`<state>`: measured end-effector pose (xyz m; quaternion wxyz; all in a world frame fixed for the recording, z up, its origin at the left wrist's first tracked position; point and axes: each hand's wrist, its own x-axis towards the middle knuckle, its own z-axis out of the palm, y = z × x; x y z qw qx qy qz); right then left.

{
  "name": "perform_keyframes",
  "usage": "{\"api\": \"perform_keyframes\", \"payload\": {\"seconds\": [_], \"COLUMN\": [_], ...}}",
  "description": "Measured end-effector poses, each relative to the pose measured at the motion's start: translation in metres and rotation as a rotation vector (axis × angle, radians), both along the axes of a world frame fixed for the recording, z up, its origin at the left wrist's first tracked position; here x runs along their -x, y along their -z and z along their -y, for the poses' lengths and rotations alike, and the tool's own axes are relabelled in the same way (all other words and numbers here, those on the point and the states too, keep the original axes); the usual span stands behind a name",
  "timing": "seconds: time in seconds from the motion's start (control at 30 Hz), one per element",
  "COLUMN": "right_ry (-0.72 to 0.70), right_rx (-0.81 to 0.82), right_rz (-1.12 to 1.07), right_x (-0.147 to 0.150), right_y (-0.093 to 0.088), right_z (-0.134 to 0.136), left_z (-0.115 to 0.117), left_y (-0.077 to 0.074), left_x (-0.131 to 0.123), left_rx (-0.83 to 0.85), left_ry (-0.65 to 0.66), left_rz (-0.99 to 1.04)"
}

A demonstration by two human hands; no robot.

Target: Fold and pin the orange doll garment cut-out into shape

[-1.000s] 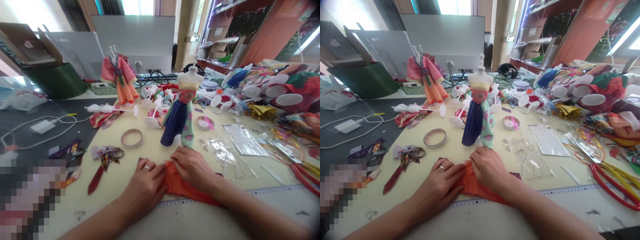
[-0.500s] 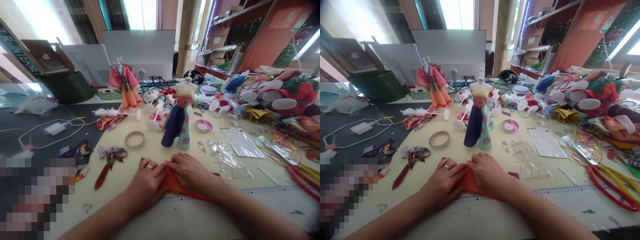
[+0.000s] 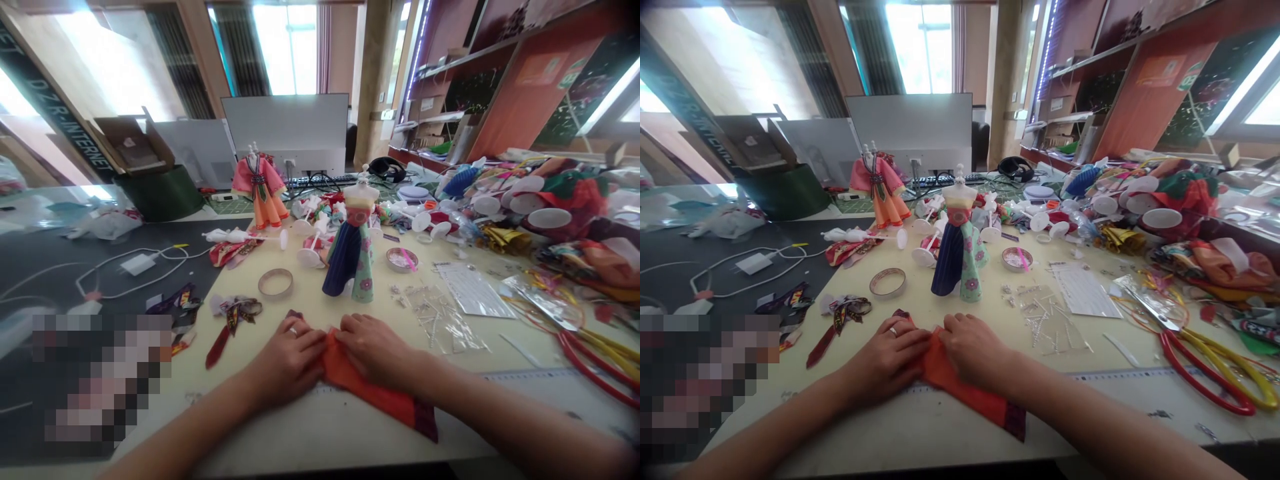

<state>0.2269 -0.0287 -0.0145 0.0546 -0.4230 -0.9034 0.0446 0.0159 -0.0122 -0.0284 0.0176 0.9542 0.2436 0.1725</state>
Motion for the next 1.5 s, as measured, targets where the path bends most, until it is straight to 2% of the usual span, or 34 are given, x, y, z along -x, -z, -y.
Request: {"api": "perform_keyframes", "payload": {"seconds": [0.13, 0.3, 0.37, 0.6, 1.03, 1.5], "right_ry": [0.005, 0.009, 0.003, -0.007, 0.012, 0.011], "right_rx": [-0.019, -0.052, -0.052, -0.045, 0.002, -0.035], "right_rz": [-0.056, -0.077, -0.09, -0.108, -0.079, -0.079], "right_x": [-0.003, -0.002, -0.002, -0.004, -0.003, -0.003], "right_y": [0.006, 0.011, 0.013, 0.019, 0.017, 0.018], "right_z": [0.003, 0.002, 0.001, -0.001, -0.001, -0.001], "left_z": [-0.003, -0.014, -0.017, -0.022, -0.026, -0.032], "left_y": [-0.007, -0.013, -0.013, -0.009, -0.004, -0.007], "left_x": [-0.001, -0.022, -0.03, -0.042, -0.037, -0.044], "left_rx": [0.169, 0.279, 0.295, 0.353, 0.386, 0.412], "left_ry": [-0.065, -0.377, -0.428, -0.47, -0.478, -0.471], "left_rz": [0.062, 0.084, 0.057, 0.037, 0.124, 0.03]}}
